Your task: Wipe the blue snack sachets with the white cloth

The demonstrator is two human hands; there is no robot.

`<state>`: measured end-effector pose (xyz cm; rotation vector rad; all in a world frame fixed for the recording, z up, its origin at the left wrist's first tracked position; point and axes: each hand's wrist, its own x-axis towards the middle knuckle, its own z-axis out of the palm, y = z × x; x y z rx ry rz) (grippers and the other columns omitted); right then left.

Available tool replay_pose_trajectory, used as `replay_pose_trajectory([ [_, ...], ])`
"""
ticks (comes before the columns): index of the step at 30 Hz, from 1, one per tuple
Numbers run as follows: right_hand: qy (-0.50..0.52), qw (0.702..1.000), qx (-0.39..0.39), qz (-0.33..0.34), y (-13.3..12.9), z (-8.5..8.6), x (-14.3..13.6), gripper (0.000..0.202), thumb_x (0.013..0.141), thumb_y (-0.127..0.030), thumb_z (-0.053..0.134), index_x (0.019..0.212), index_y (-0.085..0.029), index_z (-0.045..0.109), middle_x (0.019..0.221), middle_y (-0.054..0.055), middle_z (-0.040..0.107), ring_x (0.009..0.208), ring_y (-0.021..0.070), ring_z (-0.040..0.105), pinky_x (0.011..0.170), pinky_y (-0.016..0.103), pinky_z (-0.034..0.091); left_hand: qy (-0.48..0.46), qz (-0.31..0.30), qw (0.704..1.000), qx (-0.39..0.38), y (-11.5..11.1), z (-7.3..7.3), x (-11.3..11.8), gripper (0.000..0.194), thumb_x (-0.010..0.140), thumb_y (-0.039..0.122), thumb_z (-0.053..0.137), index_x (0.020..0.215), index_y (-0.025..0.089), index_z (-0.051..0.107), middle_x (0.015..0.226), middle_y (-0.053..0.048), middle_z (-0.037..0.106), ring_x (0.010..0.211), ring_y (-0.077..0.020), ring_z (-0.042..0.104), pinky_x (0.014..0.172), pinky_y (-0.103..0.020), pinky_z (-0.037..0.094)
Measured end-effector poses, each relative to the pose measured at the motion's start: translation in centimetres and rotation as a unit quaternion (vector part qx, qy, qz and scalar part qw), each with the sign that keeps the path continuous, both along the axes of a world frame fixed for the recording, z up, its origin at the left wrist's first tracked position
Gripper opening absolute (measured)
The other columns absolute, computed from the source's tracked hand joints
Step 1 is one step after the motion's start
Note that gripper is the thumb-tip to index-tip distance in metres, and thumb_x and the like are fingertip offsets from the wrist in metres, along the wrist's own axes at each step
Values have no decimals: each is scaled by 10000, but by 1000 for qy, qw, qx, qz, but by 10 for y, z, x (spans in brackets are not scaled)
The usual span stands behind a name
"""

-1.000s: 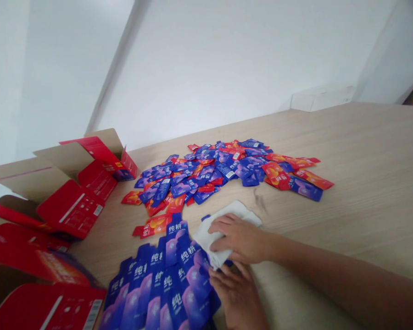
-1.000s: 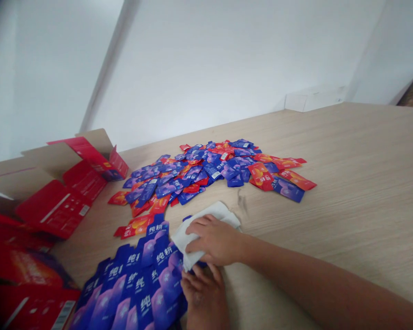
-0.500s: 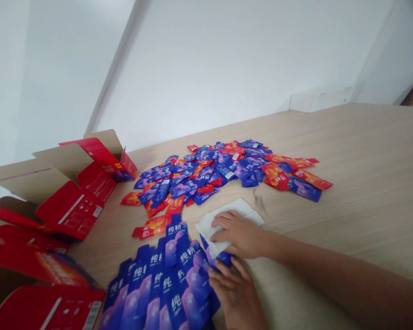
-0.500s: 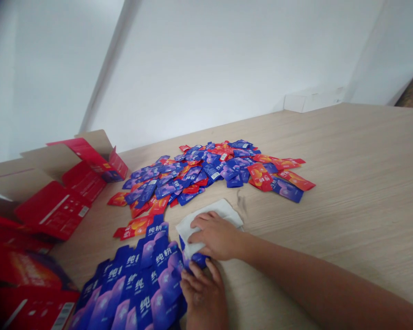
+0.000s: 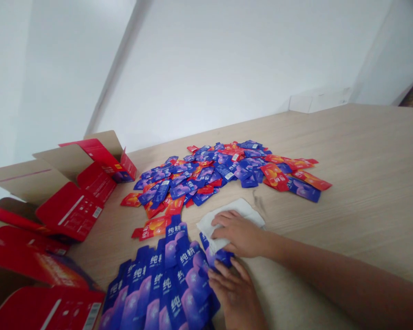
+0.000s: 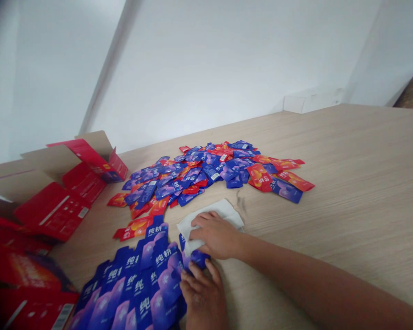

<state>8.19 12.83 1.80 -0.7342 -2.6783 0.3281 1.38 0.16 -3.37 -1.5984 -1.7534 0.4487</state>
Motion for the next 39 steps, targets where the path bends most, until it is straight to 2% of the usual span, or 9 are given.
replay_pose_trajectory([
  [3,2,1000,1,-6,0,-1,1,321,773,-305,619,1083,-222,626,1180,85,535,1124,247,420,952,413,298,3,-17,1000,1,-1,5,-1,387,750,77,510,1082,213,657,1066,-235,662,948,-344,639,839,-528,465],
  [10,20,996,0,83,-5,-3,-1,287,738,-328,613,1001,-222,658,1198,59,544,1114,236,436,970,408,288,-21,-21,1000,3,-2,5,-2,336,757,56,487,1020,132,681,1000,-234,687,939,-352,640,841,-530,480],
  [14,22,998,-3,54,-4,-3,-1,281,770,-343,608,1028,-244,659,1195,58,549,1135,233,427,981,413,274,-29,-30,999,-3,-2,7,-2,360,756,42,477,1052,122,666,1038,-257,665,930,-353,642,818,-523,497],
  [21,11,1000,-4,-18,0,-2,1,318,795,-348,609,1097,-251,641,1189,81,541,1127,251,426,950,421,298,-6,-16,1000,-2,-1,9,-2,382,764,56,487,1090,175,648,1066,-226,666,950,-328,640,831,-511,489],
  [25,14,999,7,45,-2,-1,1,305,781,-334,591,1062,-232,651,1198,82,538,1117,251,429,952,430,296,4,-24,1000,0,-2,8,-2,364,758,64,498,1063,172,666,1040,-244,670,936,-355,640,825,-522,481],
  [28,19,996,8,82,-4,-3,0,273,779,-340,583,1014,-225,662,1188,68,545,1112,239,431,961,425,286,-1,-3,1000,-1,-2,3,0,344,757,85,510,1040,183,680,1040,-233,675,965,-373,626,857,-533,460],
  [32,13,1000,2,26,-1,-6,-1,294,807,-365,587,1068,-245,651,1203,74,537,1139,244,406,967,433,271,-9,20,1000,-13,-1,-4,2,392,764,105,514,1119,215,638,1126,-234,636,1007,-372,607,891,-543,438],
  [36,10,1000,-3,-29,3,-7,0,331,781,-373,633,1089,-251,645,1185,76,543,1147,250,397,959,427,280,-18,25,999,-18,-2,-7,2,401,768,94,510,1129,216,632,1135,-224,634,1021,-362,603,898,-540,440],
  [39,14,1000,10,-12,0,-5,1,325,751,-347,641,1059,-241,653,1184,69,545,1147,250,399,965,435,275,-23,20,999,-22,-1,-6,2,407,769,72,494,1129,202,632,1125,-226,639,1010,-360,608,892,-547,447],
])
